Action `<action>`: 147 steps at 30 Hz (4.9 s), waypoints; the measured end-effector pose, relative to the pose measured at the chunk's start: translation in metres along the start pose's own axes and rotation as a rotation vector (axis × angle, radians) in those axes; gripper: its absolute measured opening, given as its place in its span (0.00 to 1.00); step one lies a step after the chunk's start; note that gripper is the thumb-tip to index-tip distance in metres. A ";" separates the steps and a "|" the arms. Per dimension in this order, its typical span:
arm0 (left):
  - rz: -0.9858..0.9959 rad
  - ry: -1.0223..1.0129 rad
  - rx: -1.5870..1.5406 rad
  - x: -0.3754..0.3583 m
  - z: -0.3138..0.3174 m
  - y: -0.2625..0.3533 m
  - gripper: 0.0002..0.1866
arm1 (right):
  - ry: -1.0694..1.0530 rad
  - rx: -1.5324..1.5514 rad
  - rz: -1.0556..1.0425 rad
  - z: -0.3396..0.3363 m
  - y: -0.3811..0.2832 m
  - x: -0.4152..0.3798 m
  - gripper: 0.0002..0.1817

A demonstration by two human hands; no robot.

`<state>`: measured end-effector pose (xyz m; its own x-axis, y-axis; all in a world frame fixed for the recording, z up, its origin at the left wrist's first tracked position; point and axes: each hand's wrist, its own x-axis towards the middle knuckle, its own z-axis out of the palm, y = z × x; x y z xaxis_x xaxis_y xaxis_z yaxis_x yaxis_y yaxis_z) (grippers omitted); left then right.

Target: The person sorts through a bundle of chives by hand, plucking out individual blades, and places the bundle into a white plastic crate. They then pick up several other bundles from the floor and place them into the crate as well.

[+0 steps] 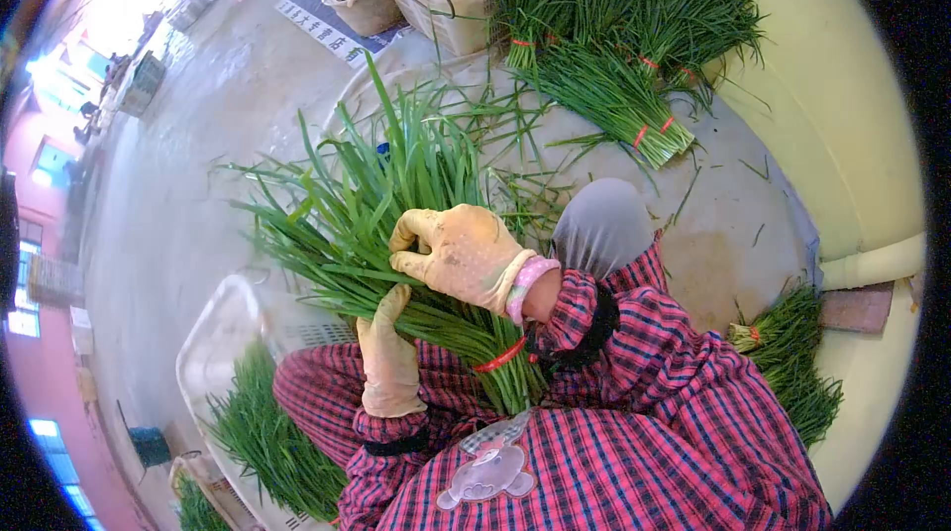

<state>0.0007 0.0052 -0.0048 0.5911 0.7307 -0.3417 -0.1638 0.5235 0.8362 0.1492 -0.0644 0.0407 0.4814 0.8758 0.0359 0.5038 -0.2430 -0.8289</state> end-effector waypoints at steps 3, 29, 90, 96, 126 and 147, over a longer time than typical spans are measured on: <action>0.008 0.010 0.003 0.003 -0.005 -0.004 0.17 | -0.140 0.339 0.176 -0.005 0.001 0.001 0.11; -0.009 0.006 0.056 0.004 -0.004 -0.006 0.18 | -0.051 0.513 0.188 -0.016 0.010 0.002 0.09; -0.040 0.011 0.010 0.009 -0.006 -0.004 0.16 | 0.218 0.219 0.153 0.043 0.021 -0.026 0.14; -0.047 0.036 0.031 0.008 -0.003 -0.001 0.16 | 0.193 0.364 0.208 0.043 0.029 -0.028 0.14; -0.028 0.027 -0.011 0.008 -0.006 -0.002 0.21 | 0.290 0.237 -0.014 0.020 0.019 -0.011 0.10; 0.036 0.029 0.038 0.014 -0.012 -0.011 0.20 | 0.009 0.825 0.340 0.015 0.035 -0.028 0.09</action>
<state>0.0017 0.0149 -0.0238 0.5619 0.7617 -0.3226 -0.1539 0.4795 0.8640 0.1425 -0.0911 0.0018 0.5182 0.8069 -0.2836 -0.3419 -0.1085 -0.9334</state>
